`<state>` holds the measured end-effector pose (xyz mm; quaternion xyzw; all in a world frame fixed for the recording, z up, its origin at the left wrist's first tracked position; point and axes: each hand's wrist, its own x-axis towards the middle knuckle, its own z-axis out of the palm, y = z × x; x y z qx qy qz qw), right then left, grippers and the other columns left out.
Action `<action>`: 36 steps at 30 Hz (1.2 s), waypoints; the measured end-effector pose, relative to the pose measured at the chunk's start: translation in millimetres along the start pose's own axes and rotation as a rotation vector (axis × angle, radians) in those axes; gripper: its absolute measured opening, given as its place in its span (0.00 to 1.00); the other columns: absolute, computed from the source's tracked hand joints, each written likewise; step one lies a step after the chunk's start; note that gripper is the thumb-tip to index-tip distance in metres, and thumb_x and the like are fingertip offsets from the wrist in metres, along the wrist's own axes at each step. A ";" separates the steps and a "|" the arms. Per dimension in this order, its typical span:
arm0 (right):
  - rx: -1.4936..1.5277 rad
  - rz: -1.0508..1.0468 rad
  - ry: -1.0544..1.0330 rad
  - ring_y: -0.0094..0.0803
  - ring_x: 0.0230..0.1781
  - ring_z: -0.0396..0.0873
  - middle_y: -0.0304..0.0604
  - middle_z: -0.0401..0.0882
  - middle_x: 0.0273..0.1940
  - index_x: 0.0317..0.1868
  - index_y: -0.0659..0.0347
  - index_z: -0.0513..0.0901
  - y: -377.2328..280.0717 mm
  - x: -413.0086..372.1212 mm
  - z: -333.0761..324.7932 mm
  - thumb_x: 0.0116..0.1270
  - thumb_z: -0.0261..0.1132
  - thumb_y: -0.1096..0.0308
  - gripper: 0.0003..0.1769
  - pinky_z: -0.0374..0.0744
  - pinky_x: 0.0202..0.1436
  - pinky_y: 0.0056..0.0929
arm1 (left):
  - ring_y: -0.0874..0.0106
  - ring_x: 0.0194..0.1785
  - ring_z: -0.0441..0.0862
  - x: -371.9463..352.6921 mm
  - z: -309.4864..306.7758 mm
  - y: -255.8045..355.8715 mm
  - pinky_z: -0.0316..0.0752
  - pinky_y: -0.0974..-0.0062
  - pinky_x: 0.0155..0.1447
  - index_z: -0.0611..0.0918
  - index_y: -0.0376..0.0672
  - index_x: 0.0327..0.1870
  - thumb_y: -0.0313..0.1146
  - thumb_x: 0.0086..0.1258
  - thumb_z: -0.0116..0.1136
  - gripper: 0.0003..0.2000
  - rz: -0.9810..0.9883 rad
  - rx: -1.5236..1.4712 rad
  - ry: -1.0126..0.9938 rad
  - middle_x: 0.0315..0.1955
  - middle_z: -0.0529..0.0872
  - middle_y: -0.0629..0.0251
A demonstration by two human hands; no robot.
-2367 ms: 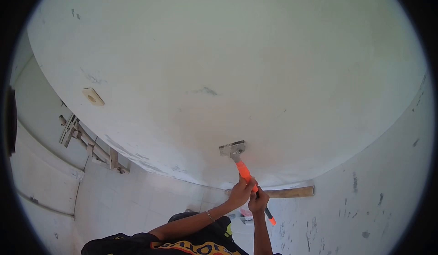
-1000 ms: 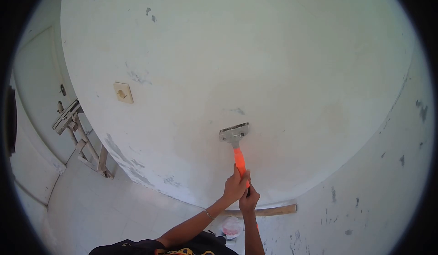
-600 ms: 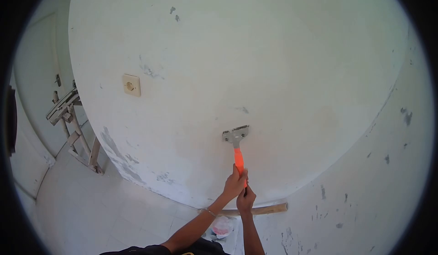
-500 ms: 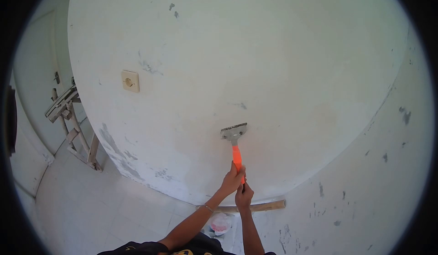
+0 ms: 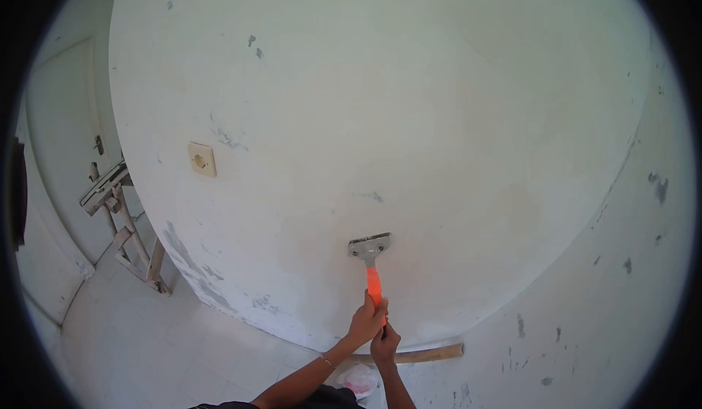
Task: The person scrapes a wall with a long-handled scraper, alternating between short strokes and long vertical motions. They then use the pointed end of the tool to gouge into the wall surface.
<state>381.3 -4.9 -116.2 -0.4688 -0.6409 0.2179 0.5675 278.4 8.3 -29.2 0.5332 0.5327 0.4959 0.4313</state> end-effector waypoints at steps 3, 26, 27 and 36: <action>-0.014 0.136 -0.074 0.22 0.33 0.80 0.51 0.84 0.29 0.51 0.74 0.81 -52.7 25.4 3.4 0.75 0.56 0.65 0.18 0.77 0.36 0.29 | 0.63 0.33 0.86 12.1 -15.6 39.5 0.80 0.64 0.41 0.63 0.41 0.57 0.42 0.81 0.47 0.16 0.024 -0.088 0.049 0.30 0.84 0.61; -0.243 0.165 -0.263 0.32 0.32 0.85 0.53 0.86 0.33 0.63 0.70 0.78 -76.1 32.6 -20.2 0.71 0.58 0.70 0.22 0.79 0.39 0.28 | 0.69 0.29 0.81 10.4 -1.7 17.3 0.77 0.68 0.37 0.65 0.42 0.52 0.39 0.82 0.46 0.11 0.071 -0.456 0.216 0.29 0.79 0.63; -0.181 0.184 -0.244 0.30 0.32 0.84 0.53 0.86 0.33 0.63 0.70 0.77 -70.8 26.9 -26.4 0.71 0.58 0.70 0.22 0.79 0.40 0.29 | 0.70 0.30 0.81 5.5 5.0 15.0 0.77 0.69 0.37 0.66 0.42 0.53 0.38 0.82 0.46 0.11 0.070 -0.464 0.205 0.28 0.79 0.64; -0.237 0.188 -0.295 0.33 0.35 0.87 0.56 0.86 0.35 0.61 0.71 0.78 -91.4 31.8 -16.3 0.71 0.58 0.71 0.21 0.80 0.42 0.30 | 0.73 0.30 0.81 9.8 -8.6 14.4 0.78 0.71 0.37 0.65 0.43 0.55 0.39 0.82 0.45 0.11 0.033 -0.533 0.187 0.27 0.78 0.65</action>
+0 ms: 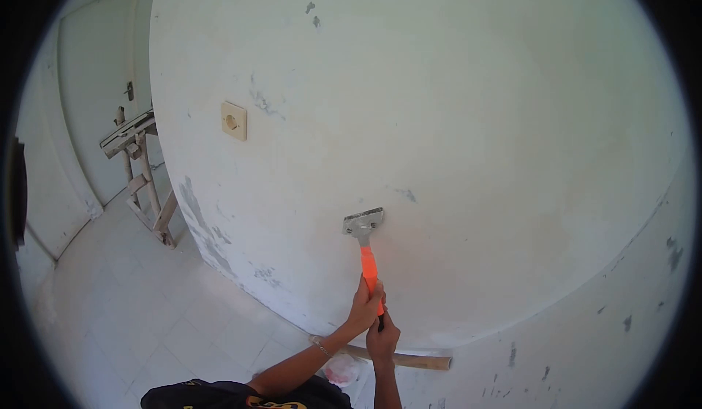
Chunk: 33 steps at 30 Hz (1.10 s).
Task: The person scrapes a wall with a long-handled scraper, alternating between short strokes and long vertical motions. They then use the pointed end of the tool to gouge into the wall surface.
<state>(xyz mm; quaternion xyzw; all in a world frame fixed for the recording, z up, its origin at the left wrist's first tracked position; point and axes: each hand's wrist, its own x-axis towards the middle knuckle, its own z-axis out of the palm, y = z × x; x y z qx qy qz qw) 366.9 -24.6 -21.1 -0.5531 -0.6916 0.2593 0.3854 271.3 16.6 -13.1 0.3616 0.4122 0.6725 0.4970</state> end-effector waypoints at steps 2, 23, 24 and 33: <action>0.049 -0.016 0.036 0.37 0.34 0.88 0.56 0.86 0.34 0.61 0.70 0.79 19.6 -5.5 -5.4 0.71 0.59 0.70 0.20 0.80 0.41 0.30 | 0.74 0.29 0.79 -7.2 5.2 -17.0 0.78 0.73 0.36 0.65 0.43 0.54 0.38 0.82 0.45 0.10 0.042 -0.085 -0.034 0.27 0.77 0.66; 0.055 0.090 -0.349 0.17 0.22 0.70 0.33 0.75 0.22 0.48 0.69 0.85 1.5 12.5 -75.7 0.74 0.62 0.66 0.14 0.70 0.27 0.21 | 0.74 0.32 0.81 -21.4 10.1 -5.3 0.80 0.75 0.39 0.64 0.47 0.50 0.51 0.84 0.35 0.16 -0.146 -0.442 -0.119 0.32 0.78 0.65; 0.048 0.086 -0.351 0.17 0.22 0.70 0.33 0.75 0.22 0.48 0.69 0.85 -2.0 14.0 -76.2 0.74 0.62 0.66 0.14 0.70 0.27 0.21 | 0.74 0.32 0.81 -23.6 14.4 -2.9 0.80 0.74 0.39 0.64 0.47 0.50 0.51 0.85 0.36 0.16 -0.181 -0.457 -0.128 0.32 0.78 0.64; -0.128 0.075 -0.368 0.19 0.23 0.69 0.35 0.73 0.22 0.57 0.68 0.82 -8.2 15.7 -80.1 0.73 0.64 0.62 0.20 0.71 0.29 0.25 | 0.72 0.34 0.82 -18.9 14.1 -18.1 0.81 0.71 0.41 0.63 0.47 0.52 0.46 0.85 0.38 0.12 -0.113 -0.514 -0.062 0.33 0.79 0.64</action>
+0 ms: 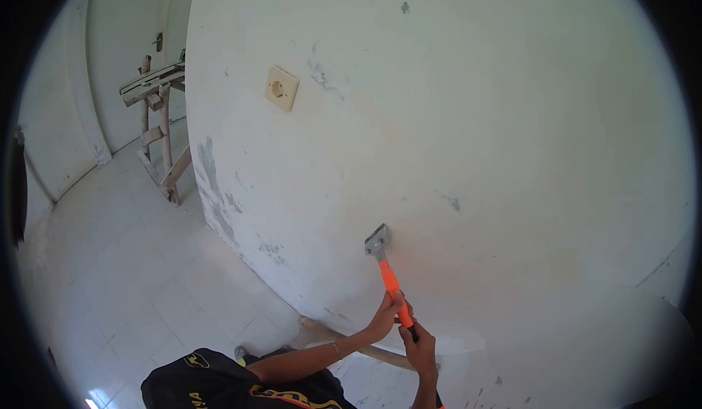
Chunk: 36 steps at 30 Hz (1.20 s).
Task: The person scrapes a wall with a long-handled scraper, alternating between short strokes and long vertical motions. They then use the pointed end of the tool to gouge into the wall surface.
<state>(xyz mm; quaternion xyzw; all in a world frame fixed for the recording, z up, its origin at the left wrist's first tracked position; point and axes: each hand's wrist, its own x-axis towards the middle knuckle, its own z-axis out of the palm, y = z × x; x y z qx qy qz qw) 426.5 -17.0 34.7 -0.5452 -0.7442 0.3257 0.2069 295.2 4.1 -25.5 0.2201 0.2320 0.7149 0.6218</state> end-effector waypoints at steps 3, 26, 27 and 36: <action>-0.052 -0.048 0.009 0.19 0.23 0.67 0.33 0.71 0.22 0.53 0.69 0.83 -10.5 6.1 6.9 0.74 0.63 0.61 0.18 0.68 0.28 0.24 | 0.72 0.38 0.83 0.4 -10.9 8.6 0.82 0.68 0.45 0.65 0.48 0.49 0.55 0.83 0.35 0.18 -0.037 0.051 0.014 0.34 0.81 0.64; -0.130 0.035 0.013 0.32 0.21 0.69 0.48 0.74 0.21 0.50 0.68 0.82 -22.1 -2.1 23.3 0.73 0.63 0.54 0.22 0.71 0.31 0.35 | 0.73 0.34 0.82 -6.7 -16.0 7.1 0.82 0.71 0.41 0.66 0.45 0.50 0.47 0.84 0.39 0.14 -0.018 0.074 0.067 0.32 0.80 0.64; -0.103 0.045 -0.009 0.32 0.22 0.69 0.49 0.74 0.22 0.50 0.69 0.82 -24.8 -0.1 20.0 0.73 0.63 0.54 0.22 0.72 0.32 0.35 | 0.73 0.34 0.82 -4.1 -18.0 11.4 0.82 0.71 0.41 0.66 0.45 0.50 0.47 0.84 0.39 0.14 -0.010 0.075 0.073 0.32 0.80 0.64; -0.001 0.045 0.014 0.26 0.23 0.67 0.43 0.74 0.21 0.44 0.71 0.82 2.0 -5.0 36.4 0.73 0.63 0.56 0.21 0.71 0.31 0.33 | 0.73 0.31 0.80 -1.4 -31.3 -4.4 0.79 0.73 0.37 0.67 0.43 0.49 0.44 0.84 0.42 0.13 -0.004 0.082 0.082 0.29 0.80 0.64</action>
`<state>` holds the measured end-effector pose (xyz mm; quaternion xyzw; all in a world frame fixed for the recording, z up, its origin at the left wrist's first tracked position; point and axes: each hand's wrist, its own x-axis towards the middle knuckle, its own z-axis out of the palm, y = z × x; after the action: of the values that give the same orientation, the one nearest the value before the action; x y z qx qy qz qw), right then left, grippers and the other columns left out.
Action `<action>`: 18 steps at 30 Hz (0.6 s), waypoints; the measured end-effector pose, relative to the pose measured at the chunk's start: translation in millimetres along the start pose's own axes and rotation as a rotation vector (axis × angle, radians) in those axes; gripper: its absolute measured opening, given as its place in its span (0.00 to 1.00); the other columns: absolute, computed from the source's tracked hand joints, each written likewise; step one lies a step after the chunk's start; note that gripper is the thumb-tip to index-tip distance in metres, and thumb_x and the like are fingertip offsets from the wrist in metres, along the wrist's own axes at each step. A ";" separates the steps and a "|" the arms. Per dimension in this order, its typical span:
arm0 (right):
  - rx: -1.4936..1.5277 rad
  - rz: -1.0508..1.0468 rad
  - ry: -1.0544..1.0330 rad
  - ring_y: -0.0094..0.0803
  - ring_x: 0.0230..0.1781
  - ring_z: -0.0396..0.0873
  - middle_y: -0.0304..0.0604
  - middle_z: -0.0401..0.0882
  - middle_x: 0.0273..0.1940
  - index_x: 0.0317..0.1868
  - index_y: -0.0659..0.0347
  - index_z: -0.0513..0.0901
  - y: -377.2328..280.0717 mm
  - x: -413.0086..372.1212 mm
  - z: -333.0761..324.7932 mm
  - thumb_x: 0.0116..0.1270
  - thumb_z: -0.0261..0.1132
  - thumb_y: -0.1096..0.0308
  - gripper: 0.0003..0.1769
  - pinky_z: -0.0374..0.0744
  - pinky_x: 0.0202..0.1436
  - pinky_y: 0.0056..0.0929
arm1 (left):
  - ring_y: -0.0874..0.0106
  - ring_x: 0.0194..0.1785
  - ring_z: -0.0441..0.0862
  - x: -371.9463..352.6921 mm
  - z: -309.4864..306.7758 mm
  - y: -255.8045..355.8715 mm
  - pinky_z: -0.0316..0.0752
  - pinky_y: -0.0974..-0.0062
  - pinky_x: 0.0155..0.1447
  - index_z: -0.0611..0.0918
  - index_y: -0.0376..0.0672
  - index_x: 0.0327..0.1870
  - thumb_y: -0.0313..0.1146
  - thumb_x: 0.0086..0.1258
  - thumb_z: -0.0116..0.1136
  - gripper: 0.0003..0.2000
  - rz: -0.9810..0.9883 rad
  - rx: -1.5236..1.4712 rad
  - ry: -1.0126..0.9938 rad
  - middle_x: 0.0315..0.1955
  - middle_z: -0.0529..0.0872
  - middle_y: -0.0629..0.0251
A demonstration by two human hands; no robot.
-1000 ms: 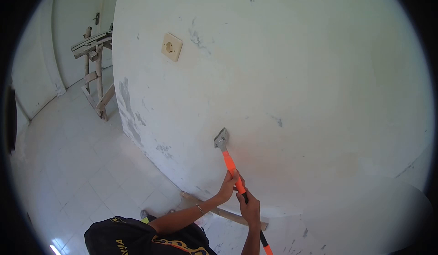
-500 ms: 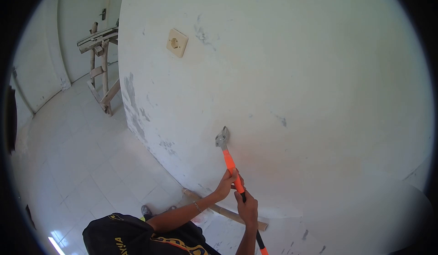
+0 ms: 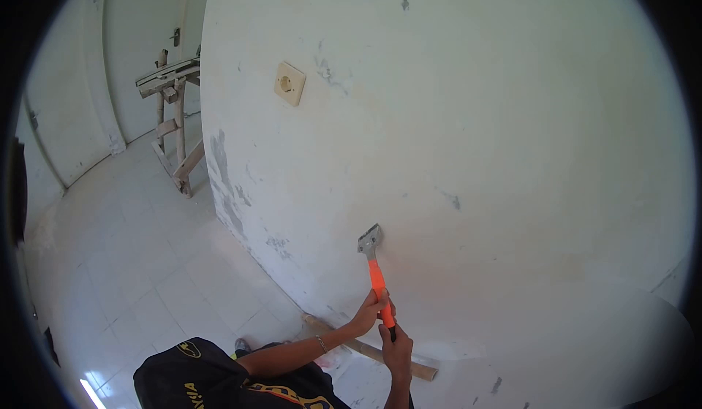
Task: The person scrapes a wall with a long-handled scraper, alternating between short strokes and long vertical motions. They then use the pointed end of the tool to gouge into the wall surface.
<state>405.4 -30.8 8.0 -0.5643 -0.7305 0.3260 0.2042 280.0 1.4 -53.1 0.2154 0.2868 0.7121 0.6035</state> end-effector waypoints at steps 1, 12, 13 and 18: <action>0.004 -0.003 0.001 0.26 0.23 0.67 0.43 0.74 0.21 0.44 0.71 0.82 -2.3 2.5 3.9 0.73 0.63 0.56 0.21 0.71 0.31 0.33 | 0.73 0.30 0.80 0.1 0.0 1.9 0.79 0.73 0.37 0.67 0.43 0.50 0.44 0.84 0.42 0.13 -0.023 0.003 0.012 0.29 0.80 0.64; 0.000 0.004 -0.001 0.26 0.25 0.69 0.44 0.76 0.23 0.46 0.70 0.82 -7.9 14.4 24.3 0.73 0.64 0.55 0.21 0.71 0.33 0.31 | 0.74 0.32 0.81 15.4 -29.6 17.1 0.78 0.74 0.41 0.69 0.44 0.46 0.45 0.83 0.45 0.13 0.068 0.016 -0.030 0.27 0.79 0.65; -0.042 0.025 -0.004 0.25 0.26 0.69 0.43 0.77 0.23 0.47 0.70 0.82 -11.2 17.6 31.6 0.72 0.65 0.55 0.21 0.72 0.33 0.31 | 0.74 0.32 0.81 18.9 -35.3 13.4 0.78 0.73 0.41 0.69 0.43 0.46 0.45 0.83 0.45 0.13 0.088 0.046 -0.053 0.27 0.80 0.64; 0.078 0.003 0.027 0.30 0.25 0.71 0.47 0.77 0.23 0.43 0.71 0.83 19.3 11.2 34.2 0.72 0.64 0.55 0.21 0.72 0.34 0.35 | 0.73 0.33 0.80 14.1 -35.0 -22.5 0.79 0.72 0.37 0.69 0.44 0.47 0.43 0.83 0.46 0.11 0.091 0.101 -0.068 0.28 0.79 0.65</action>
<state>392.8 -25.6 -30.5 -0.5615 -0.7133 0.3469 0.2356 271.2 12.4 -94.7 0.2826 0.2916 0.7157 0.5682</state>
